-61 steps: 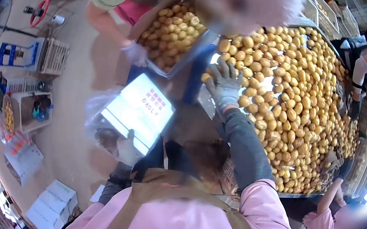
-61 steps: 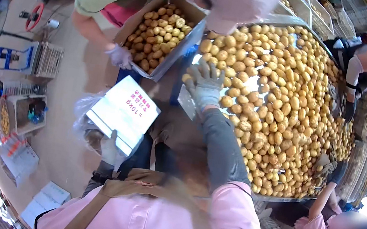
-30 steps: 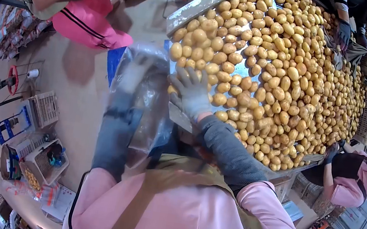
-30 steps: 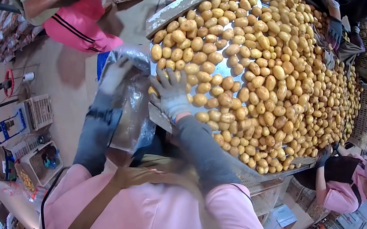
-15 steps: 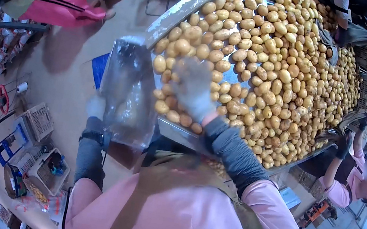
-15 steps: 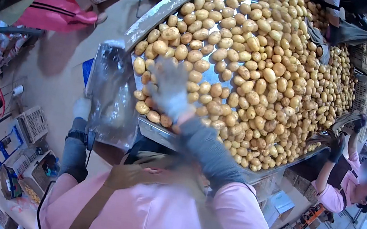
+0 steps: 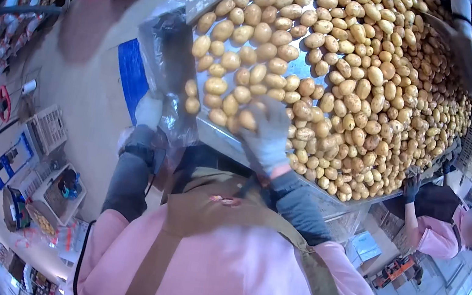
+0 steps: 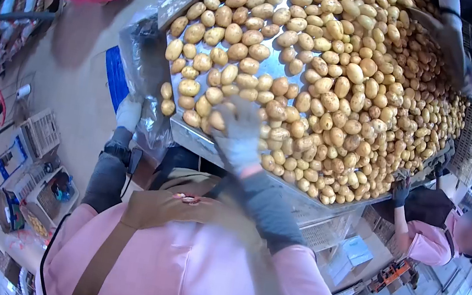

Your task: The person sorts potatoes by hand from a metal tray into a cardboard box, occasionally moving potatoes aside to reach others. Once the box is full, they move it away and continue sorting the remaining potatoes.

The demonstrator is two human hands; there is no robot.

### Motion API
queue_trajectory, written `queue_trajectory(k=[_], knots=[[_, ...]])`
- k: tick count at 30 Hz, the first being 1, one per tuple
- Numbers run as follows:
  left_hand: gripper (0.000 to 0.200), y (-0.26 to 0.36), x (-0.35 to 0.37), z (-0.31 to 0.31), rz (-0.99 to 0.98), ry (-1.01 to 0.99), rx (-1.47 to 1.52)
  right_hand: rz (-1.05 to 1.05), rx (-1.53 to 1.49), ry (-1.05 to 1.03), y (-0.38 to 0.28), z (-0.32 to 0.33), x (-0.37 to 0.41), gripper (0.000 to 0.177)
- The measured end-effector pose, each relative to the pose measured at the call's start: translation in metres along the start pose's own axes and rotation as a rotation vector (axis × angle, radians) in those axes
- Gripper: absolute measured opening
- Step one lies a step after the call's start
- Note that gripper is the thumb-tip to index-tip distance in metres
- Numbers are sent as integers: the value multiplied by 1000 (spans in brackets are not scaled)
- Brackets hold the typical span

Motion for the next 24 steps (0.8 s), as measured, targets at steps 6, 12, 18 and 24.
queue_trajectory(k=[6,12,18,24], knots=[[49,-7,-15,-8,-52,82,-105,65,58,-72,-8,-4,22,77],[49,12,-7,3,-107,16,-88,53,279,-81,39,-2,0,51],[57,13,33,9,-90,83,75,227,239,218,88,53,-114,21],[56,66,111,54,-457,410,133,-87,456,-96,124,-36,-219,17]])
Point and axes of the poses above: each hand's wrist, its own x-axis away from the middle knuckle, its own z-axis out of the back of the hand, y = z × x, the point moved 6 cm from there along -x, towards the middle knuckle, and after that the axes turned 14 degrees about z, right-handed, at the moved point
